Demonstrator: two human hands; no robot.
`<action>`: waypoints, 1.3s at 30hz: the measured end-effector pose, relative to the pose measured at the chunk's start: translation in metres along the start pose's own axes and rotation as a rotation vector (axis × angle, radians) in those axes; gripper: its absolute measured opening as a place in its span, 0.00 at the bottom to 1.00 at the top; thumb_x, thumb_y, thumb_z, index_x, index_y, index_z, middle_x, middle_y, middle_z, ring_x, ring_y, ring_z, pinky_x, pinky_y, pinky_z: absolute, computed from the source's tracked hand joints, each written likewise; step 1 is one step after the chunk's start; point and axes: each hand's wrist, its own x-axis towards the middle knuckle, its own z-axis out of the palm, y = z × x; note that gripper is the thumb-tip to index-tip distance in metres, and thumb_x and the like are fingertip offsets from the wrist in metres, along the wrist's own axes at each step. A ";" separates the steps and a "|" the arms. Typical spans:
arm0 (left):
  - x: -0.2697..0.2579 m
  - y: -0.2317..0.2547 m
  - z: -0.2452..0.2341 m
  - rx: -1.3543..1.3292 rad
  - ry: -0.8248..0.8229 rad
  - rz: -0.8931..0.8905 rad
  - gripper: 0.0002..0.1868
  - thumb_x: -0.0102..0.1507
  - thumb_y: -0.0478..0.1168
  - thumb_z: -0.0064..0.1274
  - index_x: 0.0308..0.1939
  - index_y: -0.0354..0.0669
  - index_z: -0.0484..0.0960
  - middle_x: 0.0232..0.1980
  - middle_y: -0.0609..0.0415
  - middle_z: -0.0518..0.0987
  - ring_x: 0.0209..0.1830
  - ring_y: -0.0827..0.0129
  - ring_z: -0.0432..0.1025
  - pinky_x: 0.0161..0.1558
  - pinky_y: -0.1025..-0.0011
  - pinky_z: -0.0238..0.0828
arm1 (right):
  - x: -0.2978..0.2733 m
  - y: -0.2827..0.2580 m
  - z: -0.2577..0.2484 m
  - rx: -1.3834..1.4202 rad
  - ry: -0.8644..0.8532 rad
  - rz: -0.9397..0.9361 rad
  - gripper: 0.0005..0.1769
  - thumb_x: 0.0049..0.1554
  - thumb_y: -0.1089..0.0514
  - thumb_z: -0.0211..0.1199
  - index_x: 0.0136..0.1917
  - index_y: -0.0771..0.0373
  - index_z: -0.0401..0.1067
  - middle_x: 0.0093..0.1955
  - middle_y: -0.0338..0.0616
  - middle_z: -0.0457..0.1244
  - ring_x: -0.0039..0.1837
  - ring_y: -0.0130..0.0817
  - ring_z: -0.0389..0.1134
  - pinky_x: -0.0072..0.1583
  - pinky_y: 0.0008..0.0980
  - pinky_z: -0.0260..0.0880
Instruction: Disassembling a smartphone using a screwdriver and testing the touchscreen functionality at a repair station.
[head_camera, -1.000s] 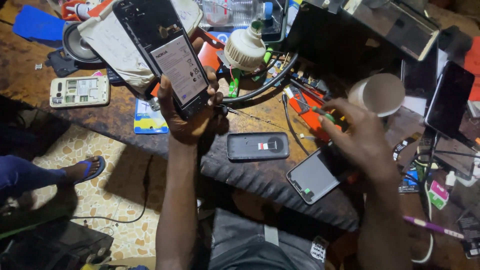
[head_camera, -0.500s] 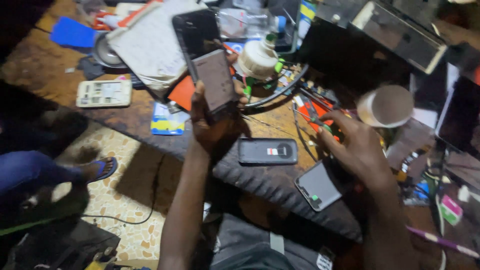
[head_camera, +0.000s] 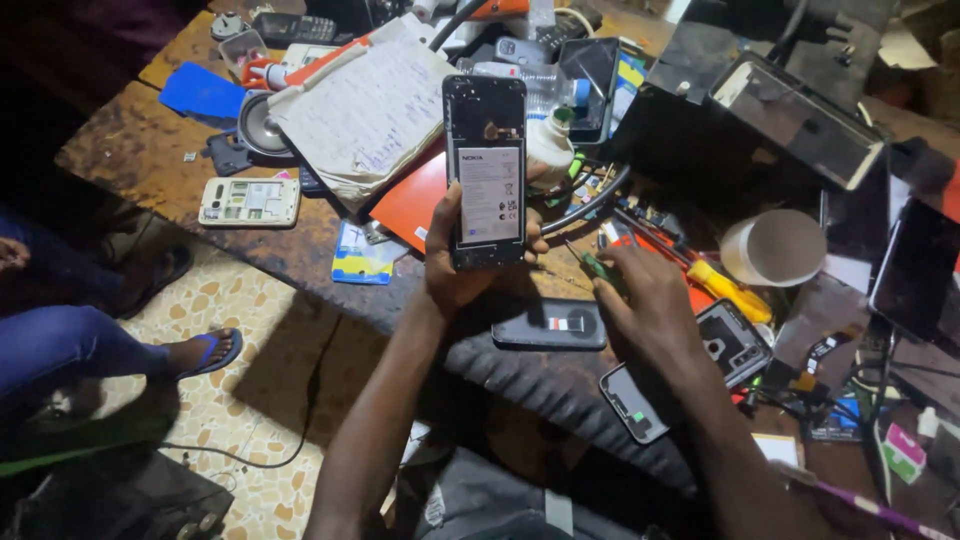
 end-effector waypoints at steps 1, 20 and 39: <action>0.001 0.001 0.006 0.000 -0.004 0.003 0.44 0.72 0.68 0.35 0.76 0.34 0.68 0.50 0.20 0.79 0.51 0.29 0.80 0.51 0.46 0.84 | 0.001 -0.004 -0.001 -0.003 0.002 -0.003 0.19 0.60 0.49 0.70 0.64 0.53 0.75 0.49 0.51 0.70 0.56 0.57 0.73 0.58 0.51 0.72; 0.003 -0.002 0.013 0.007 -0.012 -0.075 0.47 0.71 0.70 0.38 0.80 0.36 0.61 0.50 0.29 0.81 0.49 0.41 0.82 0.50 0.47 0.85 | 0.001 0.004 -0.043 0.045 0.168 0.075 0.14 0.60 0.57 0.72 0.60 0.50 0.80 0.45 0.43 0.71 0.49 0.46 0.72 0.56 0.42 0.72; -0.005 -0.053 0.117 1.338 0.487 -0.033 0.54 0.53 0.59 0.74 0.78 0.54 0.65 0.68 0.34 0.76 0.74 0.37 0.69 0.76 0.46 0.61 | -0.009 -0.048 -0.062 1.138 -0.125 0.270 0.45 0.64 0.29 0.48 0.85 0.54 0.53 0.73 0.58 0.64 0.67 0.41 0.68 0.63 0.44 0.73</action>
